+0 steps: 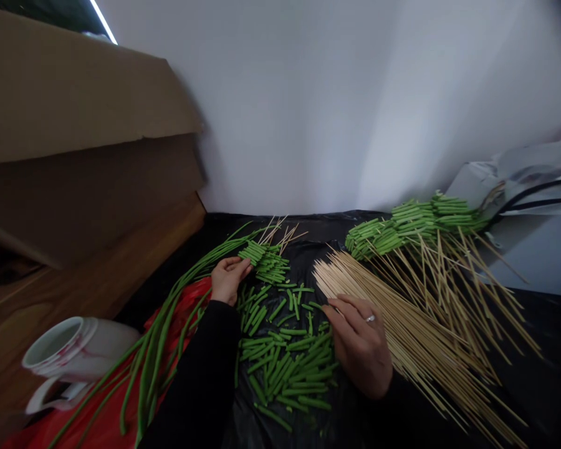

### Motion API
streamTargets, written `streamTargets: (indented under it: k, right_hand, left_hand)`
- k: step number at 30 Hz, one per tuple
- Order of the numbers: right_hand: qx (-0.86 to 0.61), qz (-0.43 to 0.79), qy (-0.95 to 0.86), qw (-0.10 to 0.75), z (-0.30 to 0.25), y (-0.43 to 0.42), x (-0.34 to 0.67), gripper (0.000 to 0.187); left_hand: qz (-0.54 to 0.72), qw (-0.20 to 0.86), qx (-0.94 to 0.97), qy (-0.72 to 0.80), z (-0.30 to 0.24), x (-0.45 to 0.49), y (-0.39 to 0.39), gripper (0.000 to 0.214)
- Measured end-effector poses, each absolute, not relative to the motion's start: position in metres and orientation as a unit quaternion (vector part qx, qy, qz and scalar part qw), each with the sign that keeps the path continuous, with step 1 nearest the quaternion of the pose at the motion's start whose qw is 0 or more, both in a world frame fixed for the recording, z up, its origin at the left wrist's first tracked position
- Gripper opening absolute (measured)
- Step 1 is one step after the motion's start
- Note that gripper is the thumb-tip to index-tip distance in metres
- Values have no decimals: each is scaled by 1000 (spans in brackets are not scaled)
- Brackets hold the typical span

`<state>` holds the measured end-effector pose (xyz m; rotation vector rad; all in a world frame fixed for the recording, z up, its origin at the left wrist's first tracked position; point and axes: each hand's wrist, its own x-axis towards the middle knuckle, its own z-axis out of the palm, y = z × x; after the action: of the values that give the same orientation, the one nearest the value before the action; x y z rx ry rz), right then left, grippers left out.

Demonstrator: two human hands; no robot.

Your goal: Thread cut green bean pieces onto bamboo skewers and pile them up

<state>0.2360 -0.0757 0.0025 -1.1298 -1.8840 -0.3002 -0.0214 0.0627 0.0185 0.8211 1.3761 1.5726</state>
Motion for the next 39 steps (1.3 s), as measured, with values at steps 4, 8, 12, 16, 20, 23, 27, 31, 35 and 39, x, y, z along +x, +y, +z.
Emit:
streamTargets:
  k: [4, 8, 12, 16, 20, 23, 27, 31, 35, 39]
  right_hand:
    - [-488, -138, -729, 459, 4, -67, 247, 28]
    - [-543, -141, -708, 428, 1, -58, 261, 19]
    - [-590, -104, -735, 317, -4, -56, 263, 13]
    - [-608, -83, -761, 213, -9, -58, 260, 16]
    - [-629, -99, -757, 147, -10, -59, 258, 13]
    - [-639, -118, -751, 118, -9, -61, 258, 13]
    - [-646, -132, -745, 102, -8, -63, 258, 13]
    - [-653, -141, -736, 111, -5, -64, 257, 11]
    - [-649, -156, -730, 147, -1, -64, 256, 11]
    - [-622, -132, -741, 217, -2, -65, 254, 15]
  left_hand:
    - [611, 424, 371, 556, 17, -24, 58, 42]
    - [580, 394, 417, 579, 15, -30, 53, 41]
    - [585, 248, 483, 603, 10, -26, 47, 33]
    - [563, 114, 573, 584, 9, -7, 31, 17]
    - [486, 173, 655, 552, 8, 13, 15, 15]
    - [411, 209, 708, 535, 3, 21, 10, 13]
    - [343, 174, 760, 524, -2, 28, 5, 15]
    - [278, 128, 773, 556, -2, 36, -1, 21]
    - [260, 91, 770, 576, -1, 41, -6, 28]
    - [232, 94, 784, 567, -2, 43, -8, 29]
